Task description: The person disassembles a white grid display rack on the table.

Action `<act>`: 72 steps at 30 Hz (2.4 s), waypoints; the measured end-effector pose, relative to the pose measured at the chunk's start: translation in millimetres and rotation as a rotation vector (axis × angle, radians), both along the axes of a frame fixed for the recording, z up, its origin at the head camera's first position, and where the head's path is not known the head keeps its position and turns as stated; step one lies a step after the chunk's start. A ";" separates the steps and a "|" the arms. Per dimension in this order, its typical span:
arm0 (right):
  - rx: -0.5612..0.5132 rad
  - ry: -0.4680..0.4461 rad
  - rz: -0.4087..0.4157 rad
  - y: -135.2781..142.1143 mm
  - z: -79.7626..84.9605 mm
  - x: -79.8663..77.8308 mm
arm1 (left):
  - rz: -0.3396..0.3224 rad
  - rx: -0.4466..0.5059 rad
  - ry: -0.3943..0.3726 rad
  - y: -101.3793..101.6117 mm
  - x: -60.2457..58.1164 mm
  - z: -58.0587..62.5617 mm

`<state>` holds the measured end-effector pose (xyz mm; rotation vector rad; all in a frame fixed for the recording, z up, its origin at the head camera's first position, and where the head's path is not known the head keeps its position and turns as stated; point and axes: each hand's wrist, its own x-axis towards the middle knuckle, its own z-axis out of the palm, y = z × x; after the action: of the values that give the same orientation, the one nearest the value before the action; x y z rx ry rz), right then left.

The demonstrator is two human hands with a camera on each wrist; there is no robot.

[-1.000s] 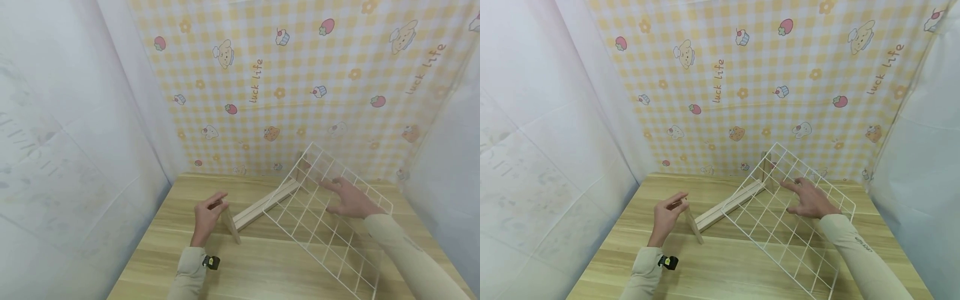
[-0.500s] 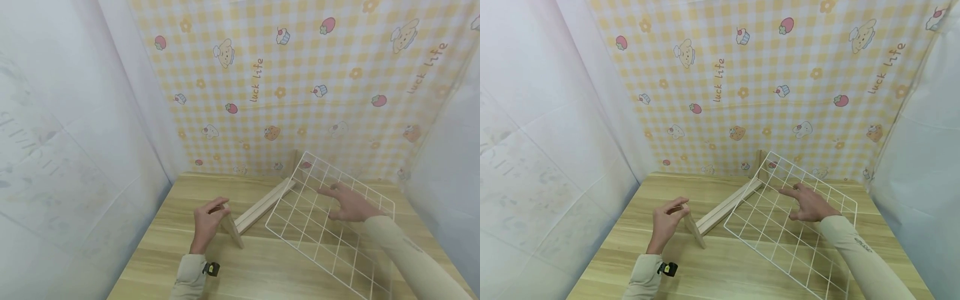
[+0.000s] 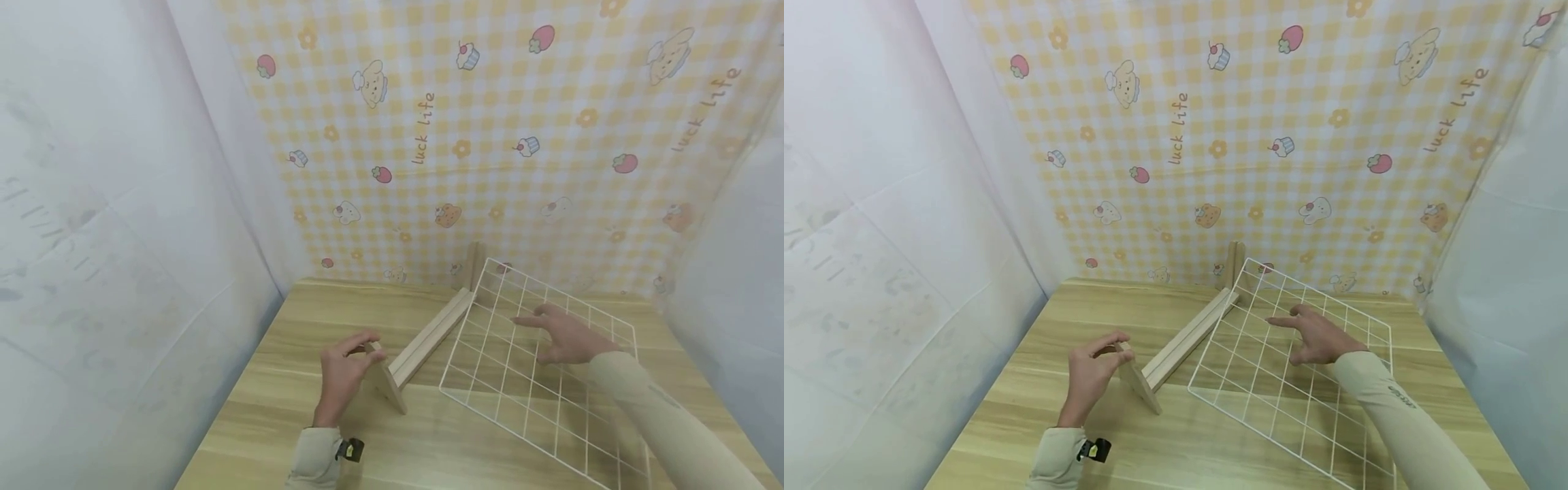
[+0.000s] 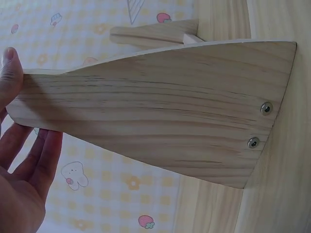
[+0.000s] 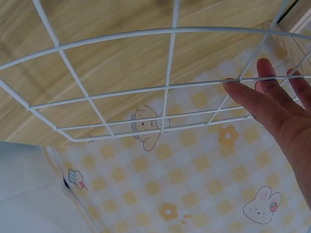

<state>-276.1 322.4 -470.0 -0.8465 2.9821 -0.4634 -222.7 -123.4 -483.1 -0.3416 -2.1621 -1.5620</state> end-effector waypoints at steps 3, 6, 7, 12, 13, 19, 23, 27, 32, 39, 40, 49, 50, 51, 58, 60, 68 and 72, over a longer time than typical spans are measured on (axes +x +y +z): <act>0.011 0.012 0.008 -1.7 -2.4 -0.7 | -0.003 0.000 0.016 2.9 4.5 -1.3; 0.016 0.003 0.013 -4.1 -3.6 -2.2 | -0.004 -0.013 0.047 6.2 8.6 -2.0; 0.018 -0.004 0.015 -5.0 -3.9 -2.8 | -0.005 -0.021 0.062 7.2 9.9 -2.0; 0.029 -0.042 0.014 -9.4 -7.1 -6.8 | 0.011 -0.065 0.145 13.7 15.9 -2.8; 0.032 -0.047 0.011 -9.7 -8.8 -7.6 | 0.018 -0.078 0.161 14.8 16.8 -3.3; 0.069 -0.070 -0.015 -7.6 -24.1 -16.9 | 0.054 -0.156 0.289 23.6 21.1 -7.8; 0.112 -0.097 -0.033 -9.7 -29.8 -21.0 | 0.080 -0.181 0.375 31.0 23.4 -8.7; 0.132 -0.117 -0.047 -13.4 -33.4 -22.7 | 0.078 -0.195 0.385 36.0 26.1 -7.7; 0.128 -0.133 -0.059 -17.5 -34.2 -23.8 | 0.064 -0.193 0.414 41.3 27.1 -8.8; 0.139 -0.152 -0.070 -22.0 -36.8 -28.5 | 0.060 -0.199 0.450 48.8 26.9 -10.0; 0.138 -0.157 -0.072 -22.4 -37.7 -29.1 | 0.055 -0.195 0.444 50.1 26.9 -10.2; 0.163 -0.172 -0.093 -24.3 -46.5 -35.8 | 0.041 -0.196 0.461 61.7 26.7 -9.1; 0.163 -0.177 -0.100 -24.3 -47.9 -36.7 | 0.043 -0.197 0.456 62.4 27.0 -8.9; 0.160 -0.186 -0.111 -24.4 -49.0 -37.6 | 0.043 -0.197 0.449 63.0 27.4 -8.8; 0.166 -0.206 -0.135 -27.4 -55.6 -42.1 | 0.053 -0.208 0.406 64.6 30.6 -7.0; 0.172 -0.205 -0.141 -28.3 -57.8 -42.8 | 0.050 -0.197 0.399 64.8 30.6 -7.4; 0.179 -0.257 -0.176 -30.3 -61.5 -42.5 | 0.042 -0.154 0.416 68.7 26.5 -12.8; 0.190 -0.257 -0.181 -31.4 -63.3 -42.8 | 0.037 -0.136 0.417 71.6 26.4 -13.6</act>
<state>-318.9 291.0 -533.2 -0.4644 2.8162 -0.2619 -196.3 -51.8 -496.7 -0.6087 -1.9347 -1.1977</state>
